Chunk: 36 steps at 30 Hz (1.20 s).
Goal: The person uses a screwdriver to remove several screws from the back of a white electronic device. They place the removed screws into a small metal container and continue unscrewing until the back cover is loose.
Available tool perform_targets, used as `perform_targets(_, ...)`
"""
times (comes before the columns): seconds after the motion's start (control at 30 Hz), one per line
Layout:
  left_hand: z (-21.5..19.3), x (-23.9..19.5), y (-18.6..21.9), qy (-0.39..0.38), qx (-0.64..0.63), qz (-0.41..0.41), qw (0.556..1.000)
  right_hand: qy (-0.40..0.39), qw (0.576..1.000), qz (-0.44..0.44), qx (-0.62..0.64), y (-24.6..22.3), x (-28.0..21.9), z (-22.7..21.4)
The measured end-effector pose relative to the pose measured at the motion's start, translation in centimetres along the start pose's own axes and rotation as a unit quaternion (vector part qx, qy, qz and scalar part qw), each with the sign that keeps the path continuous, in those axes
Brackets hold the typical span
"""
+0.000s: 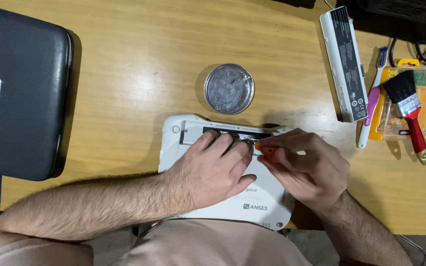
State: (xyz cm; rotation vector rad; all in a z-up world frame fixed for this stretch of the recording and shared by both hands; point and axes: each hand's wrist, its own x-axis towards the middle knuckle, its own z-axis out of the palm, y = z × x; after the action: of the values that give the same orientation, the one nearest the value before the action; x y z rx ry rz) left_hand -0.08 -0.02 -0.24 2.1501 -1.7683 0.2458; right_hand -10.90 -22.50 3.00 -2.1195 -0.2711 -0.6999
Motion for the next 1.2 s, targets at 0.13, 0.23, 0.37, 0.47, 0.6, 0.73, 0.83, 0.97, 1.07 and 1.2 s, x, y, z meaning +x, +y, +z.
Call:
perform_targets(0.13,-0.1,0.0,0.0,-0.002,0.000,-0.002,1.000,-0.008,0.999,0.044,-0.001,-0.1,-0.6,-0.6)
perform_targets(0.23,0.1,-0.1,0.1,-0.007,-0.002,-0.002,1.000,-0.017,0.994,0.105,-0.005,0.1,-1.5,-0.5)
perform_targets(0.37,-0.5,0.0,0.0,-0.008,0.012,0.002,1.000,-0.020,0.991,0.136,0.004,0.0,0.0,-0.8)
perform_targets(0.47,-0.8,0.4,-0.1,-0.023,0.026,0.002,0.999,0.106,0.992,0.067,0.009,5.4,-3.6,-2.1)
perform_targets(0.6,-0.7,0.4,-0.1,-0.055,0.047,0.013,0.997,0.237,0.963,0.127,0.016,3.4,-1.7,-1.6)
perform_targets(0.73,-0.5,0.4,-0.1,-0.063,0.047,0.013,0.997,0.231,0.970,0.067,0.039,6.1,-2.3,-2.9)
perform_targets(0.83,-0.8,0.6,-0.2,-0.057,0.031,0.006,0.998,0.242,0.953,0.126,0.131,5.9,-2.3,-3.6)
perform_targets(0.97,-0.9,0.7,-0.9,-0.063,-0.025,-0.004,0.998,0.247,0.930,0.191,0.194,6.3,-2.4,-4.2)
perform_targets(1.07,-1.2,0.5,-2.0,-0.042,-0.108,-0.015,0.993,0.214,0.917,0.256,0.218,4.8,-1.2,-3.6)
perform_targets(1.2,-3.9,1.0,-5.8,0.119,-0.168,-0.030,0.978,0.151,0.907,0.306,0.245,4.5,-1.5,-4.0)
